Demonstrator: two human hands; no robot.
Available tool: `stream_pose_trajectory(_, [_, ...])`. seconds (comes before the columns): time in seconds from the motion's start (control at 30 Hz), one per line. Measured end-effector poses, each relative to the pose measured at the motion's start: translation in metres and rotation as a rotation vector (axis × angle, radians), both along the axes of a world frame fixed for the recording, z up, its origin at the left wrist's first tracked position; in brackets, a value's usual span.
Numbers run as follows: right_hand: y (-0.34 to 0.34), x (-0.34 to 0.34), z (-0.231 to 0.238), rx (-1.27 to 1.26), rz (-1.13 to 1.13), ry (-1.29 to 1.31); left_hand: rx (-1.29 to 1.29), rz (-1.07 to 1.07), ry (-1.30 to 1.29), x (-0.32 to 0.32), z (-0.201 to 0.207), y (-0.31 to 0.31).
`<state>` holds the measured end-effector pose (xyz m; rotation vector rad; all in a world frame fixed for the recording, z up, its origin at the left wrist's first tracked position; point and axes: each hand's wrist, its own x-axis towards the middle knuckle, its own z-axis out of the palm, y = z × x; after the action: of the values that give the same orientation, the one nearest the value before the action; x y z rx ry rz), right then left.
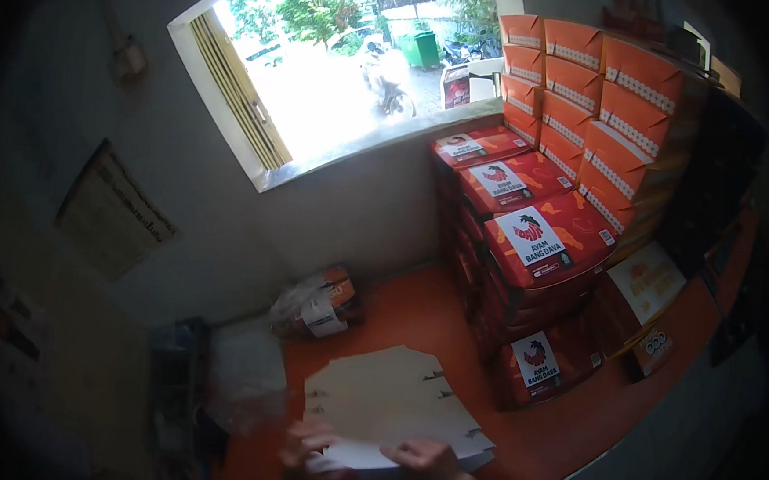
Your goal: Folding and assembling cardboard boxes in a commercial kitchen or storage area.
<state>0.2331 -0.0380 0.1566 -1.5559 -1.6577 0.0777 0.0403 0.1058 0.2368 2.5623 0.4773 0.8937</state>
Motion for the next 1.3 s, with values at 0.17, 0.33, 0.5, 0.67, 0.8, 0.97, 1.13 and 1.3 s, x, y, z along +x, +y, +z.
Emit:
stream_pose_trajectory(0.17, [-0.002, 0.046, 0.085, 0.183, -0.08, 0.267, -0.455, 0.504, -0.928, -0.001, -0.065, 0.113])
stream_pose_trajectory(0.33, [-0.022, 0.058, 0.036, 0.251, 0.065, 0.592, -0.796, 0.349, -1.037, 0.029, -0.104, 0.129])
stream_pose_trajectory(0.5, [-0.048, 0.022, -0.03, 0.188, -0.223, 0.721, -0.753, 0.267, -0.978, 0.047, -0.111, 0.087])
stream_pose_trajectory(0.67, [-0.067, 0.018, -0.043, 0.19, -0.361, 0.724, -0.883, 0.016, -0.879, 0.045, -0.126, 0.075])
stream_pose_trajectory(0.8, [-0.073, 0.007, -0.095, -0.021, -0.353, 0.814, -0.904, 0.552, -0.904, 0.022, -0.221, 0.084])
stream_pose_trajectory(0.97, [-0.089, 0.012, -0.152, -0.134, -0.26, 0.504, -1.093, 0.67, -0.846, 0.023, -0.222, 0.056])
stream_pose_trajectory(1.13, [-0.085, 0.003, -0.101, -0.116, -0.059, 0.794, -1.145, 0.677, -0.81, 0.005, -0.187, 0.057])
stream_pose_trajectory(1.3, [-0.059, -0.007, -0.003, 0.376, -0.086, -0.376, -1.281, 0.648, -0.666, 0.018, -0.014, 0.04])
